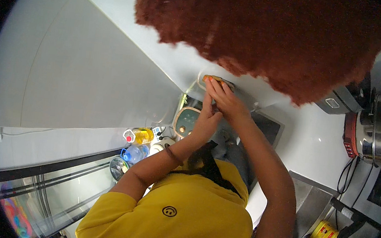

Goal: The person wipes a white wall and countertop with a brown cloth, then rinses the cloth at the sink. They continue wiping the countertop, a wooden cutting board, and the gas stovetop with a red cloth.

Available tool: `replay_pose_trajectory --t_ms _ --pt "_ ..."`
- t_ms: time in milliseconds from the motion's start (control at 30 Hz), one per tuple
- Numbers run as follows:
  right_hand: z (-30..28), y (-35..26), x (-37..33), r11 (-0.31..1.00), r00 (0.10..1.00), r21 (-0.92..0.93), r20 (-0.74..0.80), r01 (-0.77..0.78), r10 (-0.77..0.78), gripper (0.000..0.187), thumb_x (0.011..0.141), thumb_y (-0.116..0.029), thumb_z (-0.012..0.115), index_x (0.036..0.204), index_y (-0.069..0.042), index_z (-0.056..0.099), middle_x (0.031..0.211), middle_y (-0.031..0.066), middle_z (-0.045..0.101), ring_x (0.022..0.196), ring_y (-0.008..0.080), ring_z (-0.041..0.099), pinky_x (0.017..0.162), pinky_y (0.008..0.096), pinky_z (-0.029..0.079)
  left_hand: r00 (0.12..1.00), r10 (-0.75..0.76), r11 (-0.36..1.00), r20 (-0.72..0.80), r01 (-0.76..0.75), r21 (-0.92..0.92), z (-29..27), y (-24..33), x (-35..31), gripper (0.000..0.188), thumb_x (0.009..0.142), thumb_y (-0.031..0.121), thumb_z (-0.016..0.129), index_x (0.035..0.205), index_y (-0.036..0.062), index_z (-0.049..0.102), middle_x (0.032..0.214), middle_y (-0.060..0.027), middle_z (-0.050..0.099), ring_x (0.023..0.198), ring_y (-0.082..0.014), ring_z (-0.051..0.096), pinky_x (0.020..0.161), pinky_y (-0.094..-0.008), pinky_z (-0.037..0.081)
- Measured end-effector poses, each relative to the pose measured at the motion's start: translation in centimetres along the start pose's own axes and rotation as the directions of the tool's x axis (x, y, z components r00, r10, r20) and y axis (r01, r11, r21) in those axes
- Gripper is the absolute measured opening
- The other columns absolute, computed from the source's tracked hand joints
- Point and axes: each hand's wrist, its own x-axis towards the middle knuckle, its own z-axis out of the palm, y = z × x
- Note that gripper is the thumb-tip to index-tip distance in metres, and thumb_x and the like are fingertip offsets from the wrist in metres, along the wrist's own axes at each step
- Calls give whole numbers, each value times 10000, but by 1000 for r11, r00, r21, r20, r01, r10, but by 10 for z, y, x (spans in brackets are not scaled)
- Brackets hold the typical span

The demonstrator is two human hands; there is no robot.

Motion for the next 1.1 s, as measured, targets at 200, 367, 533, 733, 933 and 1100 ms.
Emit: replay_pose_trajectory --t_ms 200,367,533,733,933,1100 --pt "-4 14 -43 998 996 -59 92 5 1 634 821 -250 530 1407 -63 376 1525 62 202 1390 226 177 1114 372 200 991 -6 999 131 11 -38 36 0 -12 948 766 -133 432 1492 149 -109 1510 -98 134 1262 -233 380 1011 -334 367" --pt "-23 29 -69 968 988 -249 153 35 4 653 820 -325 531 1422 -131 368 1529 29 195 1397 220 165 1118 364 211 963 -88 996 253 92 -2 53 -6 -14 965 789 -113 450 1475 160 -170 1512 -99 105 1273 -264 369 962 -350 409" --pt "-33 42 -103 986 979 -167 200 -10 44 598 813 -343 538 1376 -169 436 1504 -1 251 1395 184 178 1118 359 225 914 -85 994 396 103 -26 74 -1 -19 958 788 -65 462 1479 168 -159 1513 -92 85 1285 -272 359 922 -344 436" --pt "-52 55 -143 987 970 -48 181 -154 160 487 800 -293 546 1261 -138 548 1417 -30 394 1329 160 329 1074 369 302 835 -187 978 518 206 20 99 5 -27 942 786 -38 478 1495 179 -105 1531 -89 70 1278 -272 367 919 -343 440" --pt "-91 68 -175 864 850 -40 158 -503 502 461 753 -245 601 1193 -106 595 1345 -42 470 1238 176 435 1014 385 363 709 -181 982 682 96 161 129 23 -23 895 813 -42 495 1508 184 -22 1518 -109 124 1244 -237 412 927 -348 437" --pt "-125 59 -197 493 499 92 61 -865 865 412 747 -81 584 1156 -73 626 1317 24 494 1222 246 455 988 416 379 625 -52 997 778 -10 75 161 33 -22 822 809 -66 503 1500 141 107 1484 -131 213 1247 -242 429 913 -345 448"
